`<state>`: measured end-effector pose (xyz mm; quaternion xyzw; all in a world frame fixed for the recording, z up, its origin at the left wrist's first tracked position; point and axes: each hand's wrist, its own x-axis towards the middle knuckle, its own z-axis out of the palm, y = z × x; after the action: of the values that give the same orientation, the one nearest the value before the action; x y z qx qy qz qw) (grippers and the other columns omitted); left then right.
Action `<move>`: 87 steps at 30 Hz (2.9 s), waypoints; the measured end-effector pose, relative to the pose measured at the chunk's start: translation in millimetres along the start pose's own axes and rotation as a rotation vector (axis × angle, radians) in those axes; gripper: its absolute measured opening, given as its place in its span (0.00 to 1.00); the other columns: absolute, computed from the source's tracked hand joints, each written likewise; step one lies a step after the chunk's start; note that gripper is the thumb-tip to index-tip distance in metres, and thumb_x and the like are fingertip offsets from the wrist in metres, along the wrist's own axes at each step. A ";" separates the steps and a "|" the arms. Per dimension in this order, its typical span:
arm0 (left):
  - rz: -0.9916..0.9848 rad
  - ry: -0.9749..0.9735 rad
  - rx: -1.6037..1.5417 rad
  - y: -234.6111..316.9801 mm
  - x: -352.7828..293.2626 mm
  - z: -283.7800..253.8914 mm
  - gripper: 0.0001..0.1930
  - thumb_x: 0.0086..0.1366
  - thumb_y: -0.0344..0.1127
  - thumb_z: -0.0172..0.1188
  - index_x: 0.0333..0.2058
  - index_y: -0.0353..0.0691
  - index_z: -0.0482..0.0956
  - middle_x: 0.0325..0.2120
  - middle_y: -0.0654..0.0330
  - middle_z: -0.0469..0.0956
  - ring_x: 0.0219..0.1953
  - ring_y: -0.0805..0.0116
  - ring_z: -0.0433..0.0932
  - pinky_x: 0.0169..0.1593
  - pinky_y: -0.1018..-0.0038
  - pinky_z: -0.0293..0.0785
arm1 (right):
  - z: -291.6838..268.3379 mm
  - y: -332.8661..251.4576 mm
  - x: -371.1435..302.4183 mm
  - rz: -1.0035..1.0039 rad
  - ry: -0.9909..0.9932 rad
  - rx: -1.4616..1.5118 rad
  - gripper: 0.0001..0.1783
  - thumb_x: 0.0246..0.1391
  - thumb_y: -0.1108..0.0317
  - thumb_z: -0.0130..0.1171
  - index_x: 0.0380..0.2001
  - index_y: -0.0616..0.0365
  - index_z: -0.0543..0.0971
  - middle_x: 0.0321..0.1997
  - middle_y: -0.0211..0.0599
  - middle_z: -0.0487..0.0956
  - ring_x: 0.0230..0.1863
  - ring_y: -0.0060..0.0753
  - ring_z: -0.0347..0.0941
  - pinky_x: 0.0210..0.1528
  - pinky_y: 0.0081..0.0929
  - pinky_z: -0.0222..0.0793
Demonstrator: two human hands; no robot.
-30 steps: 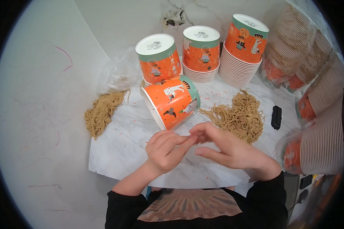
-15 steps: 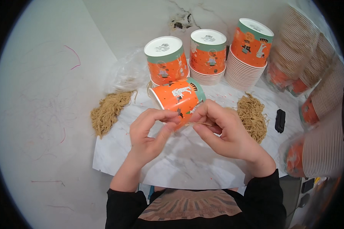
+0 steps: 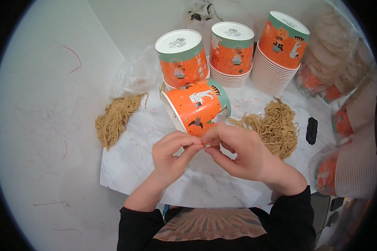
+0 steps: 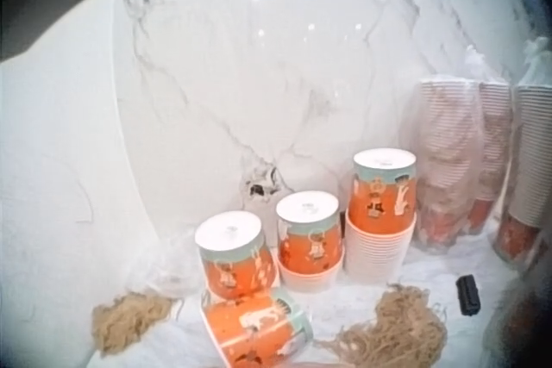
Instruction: Threading and tying string handles onto paper buckets.
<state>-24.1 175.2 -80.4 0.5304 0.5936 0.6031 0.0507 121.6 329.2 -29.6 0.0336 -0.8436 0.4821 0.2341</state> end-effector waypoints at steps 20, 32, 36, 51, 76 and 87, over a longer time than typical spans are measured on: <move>0.286 0.042 0.188 -13.2 -7.3 0.2 0.08 0.63 0.26 0.65 0.25 0.39 0.78 0.19 0.61 0.76 0.22 0.62 0.72 0.26 0.70 0.67 | 7.9 19.9 -1.4 -0.272 0.053 -0.222 0.15 0.44 0.78 0.71 0.38 0.57 0.83 0.35 0.34 0.79 0.33 0.38 0.79 0.34 0.30 0.75; -0.408 0.212 -0.616 -36.9 -11.9 21.3 0.22 0.73 0.28 0.46 0.63 0.30 0.63 0.57 0.54 0.73 0.59 0.69 0.71 0.65 0.70 0.65 | 13.3 40.4 30.5 -0.214 0.200 -0.321 0.11 0.48 0.80 0.68 0.35 0.59 0.78 0.40 0.36 0.78 0.31 0.31 0.79 0.31 0.27 0.77; -0.367 0.145 -0.617 -34.8 -16.2 28.1 0.22 0.76 0.30 0.44 0.65 0.31 0.60 0.60 0.53 0.72 0.60 0.68 0.71 0.65 0.69 0.64 | 17.0 45.9 34.7 -0.199 0.225 -0.297 0.10 0.48 0.80 0.67 0.34 0.60 0.77 0.40 0.35 0.78 0.31 0.32 0.79 0.31 0.26 0.79; -0.268 0.095 -0.615 -41.4 -22.1 31.6 0.20 0.77 0.26 0.41 0.64 0.31 0.59 0.58 0.51 0.73 0.57 0.66 0.76 0.56 0.68 0.76 | 19.6 54.2 26.2 -0.293 0.246 -0.401 0.14 0.44 0.79 0.69 0.36 0.60 0.79 0.42 0.35 0.78 0.33 0.36 0.80 0.30 0.28 0.78; -0.317 0.231 -0.514 -34.3 -18.6 33.6 0.05 0.76 0.25 0.51 0.47 0.32 0.73 0.41 0.60 0.81 0.43 0.78 0.80 0.48 0.79 0.76 | 16.6 36.4 24.7 -0.270 0.135 -0.565 0.11 0.47 0.75 0.69 0.34 0.59 0.79 0.41 0.33 0.78 0.34 0.36 0.80 0.32 0.31 0.77; -0.218 0.339 -0.224 -49.6 -23.8 34.4 0.02 0.72 0.25 0.52 0.40 0.34 0.72 0.32 0.64 0.77 0.33 0.79 0.77 0.38 0.80 0.74 | -10.3 22.1 21.1 0.004 0.017 -0.742 0.09 0.50 0.76 0.68 0.34 0.55 0.80 0.30 0.33 0.79 0.27 0.28 0.80 0.30 0.25 0.74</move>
<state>-17.9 195.9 -141.6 0.3452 0.5769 0.7366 0.0736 100.3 353.0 -33.8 -0.0592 -0.9591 0.1440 0.2362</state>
